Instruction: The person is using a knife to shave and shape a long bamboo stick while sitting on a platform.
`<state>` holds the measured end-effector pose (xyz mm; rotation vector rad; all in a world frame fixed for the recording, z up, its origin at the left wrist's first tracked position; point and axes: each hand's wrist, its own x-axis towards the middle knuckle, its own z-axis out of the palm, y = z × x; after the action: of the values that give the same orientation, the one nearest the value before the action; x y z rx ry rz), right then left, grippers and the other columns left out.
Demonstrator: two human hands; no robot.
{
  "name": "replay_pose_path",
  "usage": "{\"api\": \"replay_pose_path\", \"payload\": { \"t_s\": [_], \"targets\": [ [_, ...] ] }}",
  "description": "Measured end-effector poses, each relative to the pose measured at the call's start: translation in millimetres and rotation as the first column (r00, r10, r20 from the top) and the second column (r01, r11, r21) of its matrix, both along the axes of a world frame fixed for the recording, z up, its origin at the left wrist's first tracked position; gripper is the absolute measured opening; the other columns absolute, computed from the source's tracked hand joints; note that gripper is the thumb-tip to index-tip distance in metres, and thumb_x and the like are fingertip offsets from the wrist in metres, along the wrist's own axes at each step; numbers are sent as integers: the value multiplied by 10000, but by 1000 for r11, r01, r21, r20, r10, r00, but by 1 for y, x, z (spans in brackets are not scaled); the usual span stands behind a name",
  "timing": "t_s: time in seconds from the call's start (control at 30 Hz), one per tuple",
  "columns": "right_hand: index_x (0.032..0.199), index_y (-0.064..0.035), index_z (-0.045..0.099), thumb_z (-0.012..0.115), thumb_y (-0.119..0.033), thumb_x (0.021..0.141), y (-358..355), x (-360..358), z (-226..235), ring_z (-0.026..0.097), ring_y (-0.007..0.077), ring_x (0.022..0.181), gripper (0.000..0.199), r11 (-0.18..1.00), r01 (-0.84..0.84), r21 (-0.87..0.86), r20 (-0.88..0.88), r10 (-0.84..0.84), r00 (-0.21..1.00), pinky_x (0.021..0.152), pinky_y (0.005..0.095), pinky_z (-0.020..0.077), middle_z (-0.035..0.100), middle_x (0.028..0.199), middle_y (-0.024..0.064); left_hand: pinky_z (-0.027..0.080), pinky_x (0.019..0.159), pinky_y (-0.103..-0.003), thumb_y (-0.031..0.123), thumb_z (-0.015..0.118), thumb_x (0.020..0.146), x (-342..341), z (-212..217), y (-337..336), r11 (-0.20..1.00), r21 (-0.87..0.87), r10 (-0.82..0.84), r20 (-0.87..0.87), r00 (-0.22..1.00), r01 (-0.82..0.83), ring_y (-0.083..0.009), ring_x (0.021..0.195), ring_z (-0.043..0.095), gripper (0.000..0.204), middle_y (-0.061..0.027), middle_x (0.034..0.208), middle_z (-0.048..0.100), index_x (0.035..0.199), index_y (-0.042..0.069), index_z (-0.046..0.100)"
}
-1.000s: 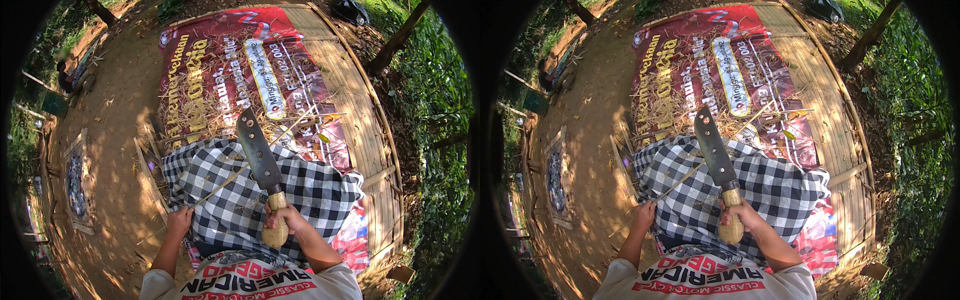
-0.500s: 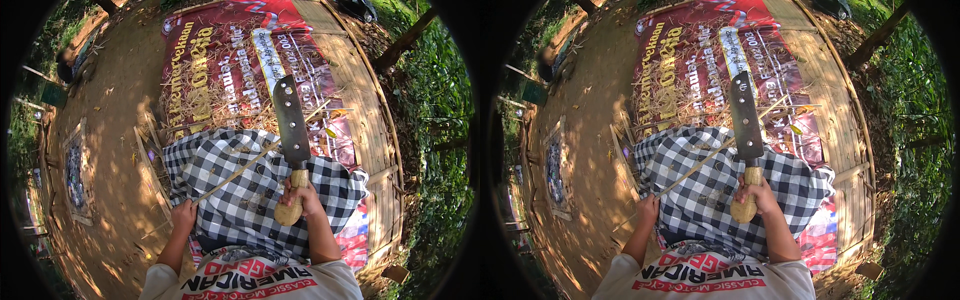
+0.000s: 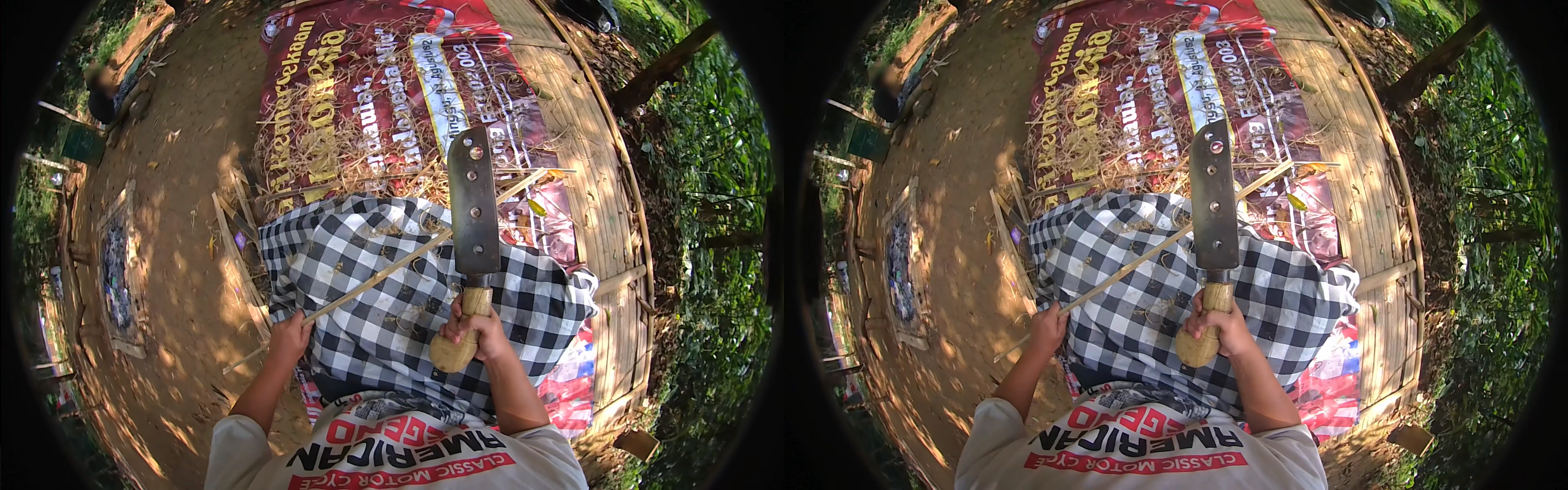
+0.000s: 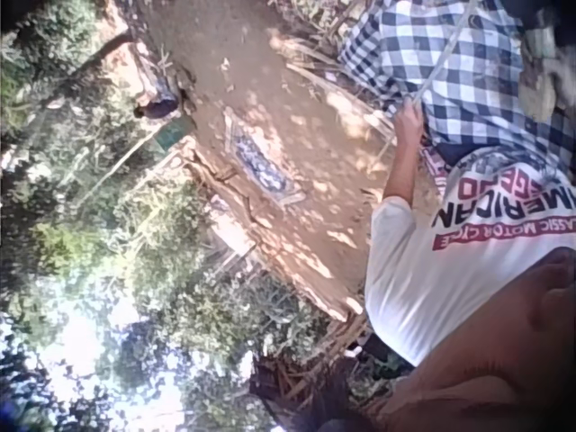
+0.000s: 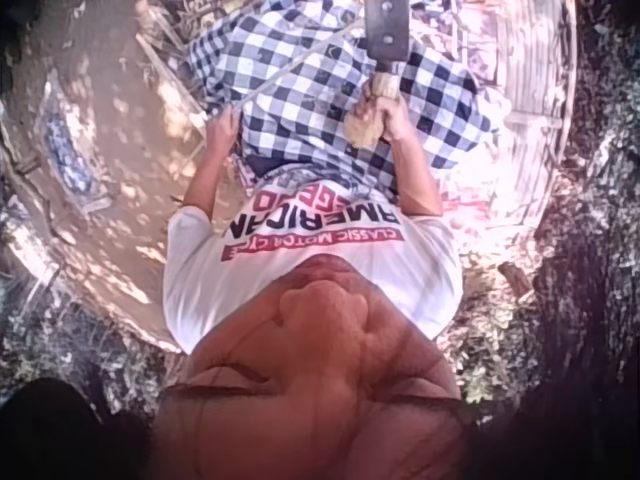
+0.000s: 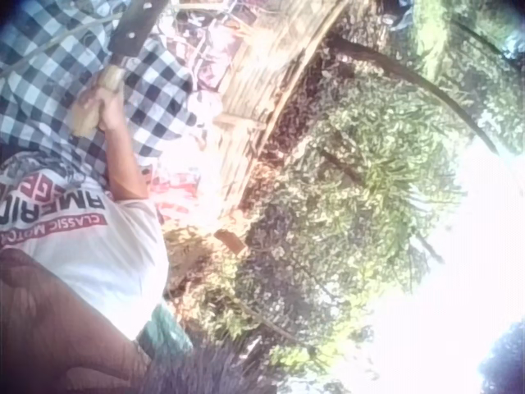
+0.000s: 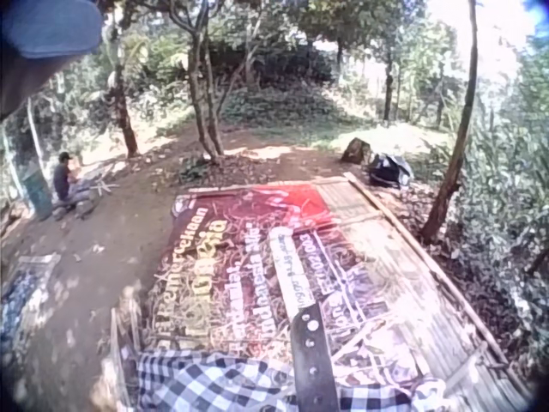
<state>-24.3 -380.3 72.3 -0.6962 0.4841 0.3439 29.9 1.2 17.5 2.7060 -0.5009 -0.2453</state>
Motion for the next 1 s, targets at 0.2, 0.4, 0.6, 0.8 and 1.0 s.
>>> {"api": "replay_pose_path", "payload": {
  "t_s": [0.2,0.4,0.6,0.8,1.0],
  "targets": [
    [844,-31,446,544,-41,609,9,-18,-12,532,210,528,255,1000,-2,-3,41,2,999,722,393,473,484,580,82,453,521,-472,233,585,875,4,5,-1,1000,4,-7,-5,1000,7,-398,585,589,230,-193,601,574,833,13,537],
    [849,-16,448,547,-38,600,-3,-17,-1,527,205,502,268,1000,22,3,46,-22,999,681,394,479,482,584,82,449,521,-472,259,582,873,1,1,1,999,47,-6,15,1000,6,-403,582,586,259,-198,603,572,877,1,561],
    [839,-37,440,513,-68,586,-20,0,24,486,184,463,266,996,31,-85,118,-21,993,683,384,459,452,544,67,442,522,-485,260,587,861,-6,-12,-2,998,-16,63,38,997,-63,-416,569,575,283,-209,595,564,924,-16,569],
    [868,3,465,545,14,581,18,-28,3,546,198,511,299,972,-228,-59,-44,226,973,689,423,505,482,611,78,441,511,-479,264,586,862,-6,-7,2,997,46,59,60,996,-62,-407,564,581,275,-209,593,565,891,-9,575],
    [834,-3,472,555,-19,584,-1,-2,23,534,188,497,264,967,-175,-188,40,185,982,669,393,499,498,559,82,456,510,-469,258,594,864,-3,-16,0,996,-54,75,30,997,-73,-399,571,594,267,-207,599,571,856,-8,570]
  ]
}}
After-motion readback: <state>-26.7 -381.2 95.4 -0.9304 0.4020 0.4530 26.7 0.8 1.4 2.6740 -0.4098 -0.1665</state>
